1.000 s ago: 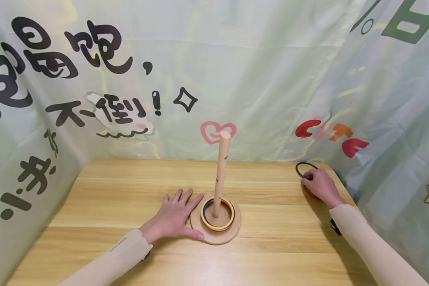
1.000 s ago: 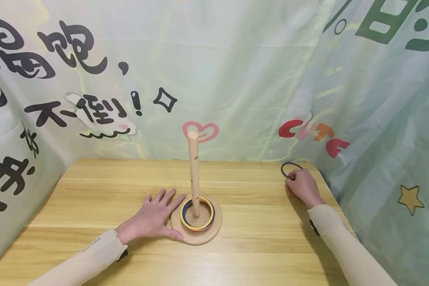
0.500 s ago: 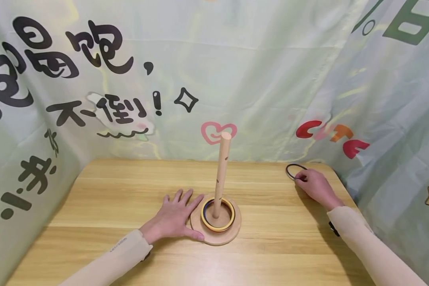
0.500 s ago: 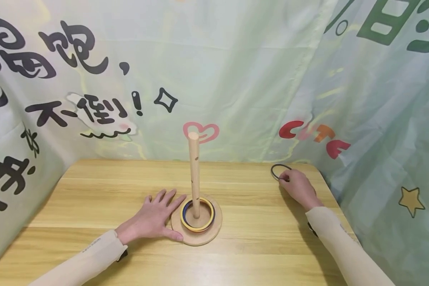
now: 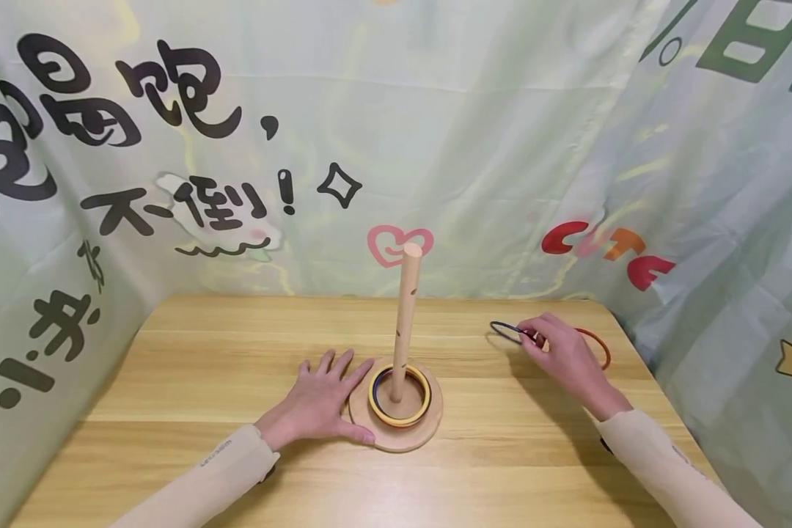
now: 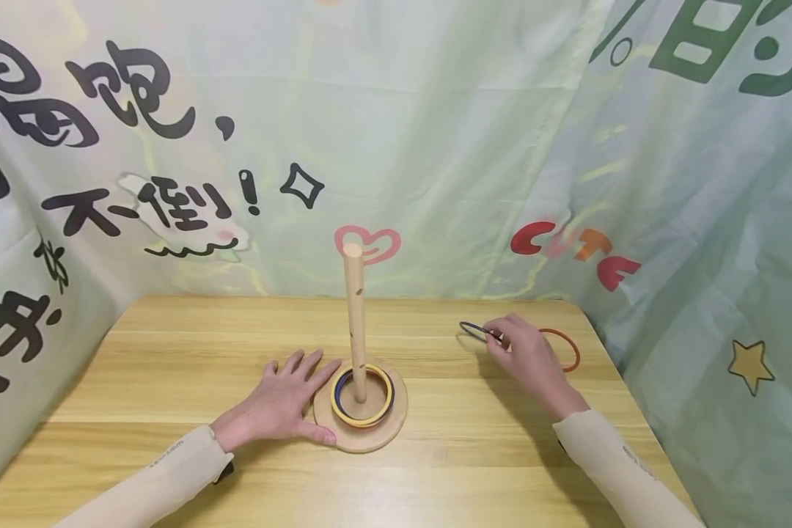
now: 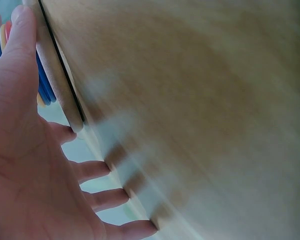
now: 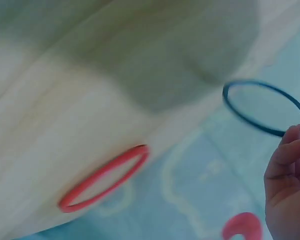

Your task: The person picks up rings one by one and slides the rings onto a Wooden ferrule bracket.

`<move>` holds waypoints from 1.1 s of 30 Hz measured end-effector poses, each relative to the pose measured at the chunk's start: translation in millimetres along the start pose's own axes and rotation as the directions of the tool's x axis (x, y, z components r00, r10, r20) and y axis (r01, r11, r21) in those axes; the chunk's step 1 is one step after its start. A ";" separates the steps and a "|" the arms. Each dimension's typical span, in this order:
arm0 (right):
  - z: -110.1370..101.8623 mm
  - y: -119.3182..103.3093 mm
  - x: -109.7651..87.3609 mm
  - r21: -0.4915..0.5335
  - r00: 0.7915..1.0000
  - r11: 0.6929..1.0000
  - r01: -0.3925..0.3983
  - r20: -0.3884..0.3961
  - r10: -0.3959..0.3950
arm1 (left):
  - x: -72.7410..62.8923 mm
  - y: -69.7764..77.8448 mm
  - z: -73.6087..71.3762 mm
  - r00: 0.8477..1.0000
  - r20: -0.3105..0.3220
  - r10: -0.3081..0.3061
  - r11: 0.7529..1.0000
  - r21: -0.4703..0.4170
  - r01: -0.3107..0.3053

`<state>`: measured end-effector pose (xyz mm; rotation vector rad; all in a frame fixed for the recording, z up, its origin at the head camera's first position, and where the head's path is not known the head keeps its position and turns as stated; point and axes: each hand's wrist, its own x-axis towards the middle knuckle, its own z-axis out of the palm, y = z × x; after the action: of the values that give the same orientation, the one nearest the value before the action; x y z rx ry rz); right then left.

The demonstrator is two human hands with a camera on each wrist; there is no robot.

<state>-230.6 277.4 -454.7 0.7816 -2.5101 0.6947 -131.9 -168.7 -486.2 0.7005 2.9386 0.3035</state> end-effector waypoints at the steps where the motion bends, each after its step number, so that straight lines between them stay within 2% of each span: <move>1: -1.2 -5.0 -0.5 0.004 1.000 1.000 0.019 -0.010 -0.019 | -0.2 -0.3 0.2 1.000 -0.001 0.001 1.000 -0.002 -0.001; 5: -7.0 -27.5 -2.7 0.044 0.996 0.995 0.091 -0.020 -0.090 | -0.6 -0.4 0.3 1.000 -0.005 0.005 1.000 -0.004 -0.005; 9: -13.0 -50.8 -4.2 0.107 0.992 0.986 0.125 -0.012 -0.125 | -0.5 0.9 -1.4 1.000 0.002 0.003 1.000 0.000 -0.003; 14: -21.6 -80.7 -2.8 0.206 0.992 0.971 0.123 -0.008 -0.124 | 0.1 1.1 -1.7 1.000 0.011 -0.002 1.000 0.000 0.002; 19: -33.0 -112.3 1.2 0.319 0.997 0.945 0.076 -0.010 -0.077 | -0.3 1.1 -2.6 1.000 0.005 0.008 1.000 0.004 -0.008; 22: -40.3 -130.4 5.7 0.421 0.999 0.906 0.047 -0.026 -0.040 | 0.1 0.7 -2.3 1.000 0.004 0.008 1.000 0.006 -0.008; 27: -52.7 -157.2 16.6 0.569 0.998 0.822 0.025 -0.058 0.010 | 1.1 -0.3 -0.4 1.000 0.008 -0.002 1.000 0.004 0.002; 33: -65.2 -185.5 37.5 0.676 0.992 0.735 0.052 -0.118 0.038 | -1.3 0.3 -1.3 1.000 -0.003 0.008 1.000 -0.001 -0.008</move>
<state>-129.8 166.4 -322.1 0.9354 -2.1088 1.6588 -130.8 -169.2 -484.8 0.7121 2.9387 0.3061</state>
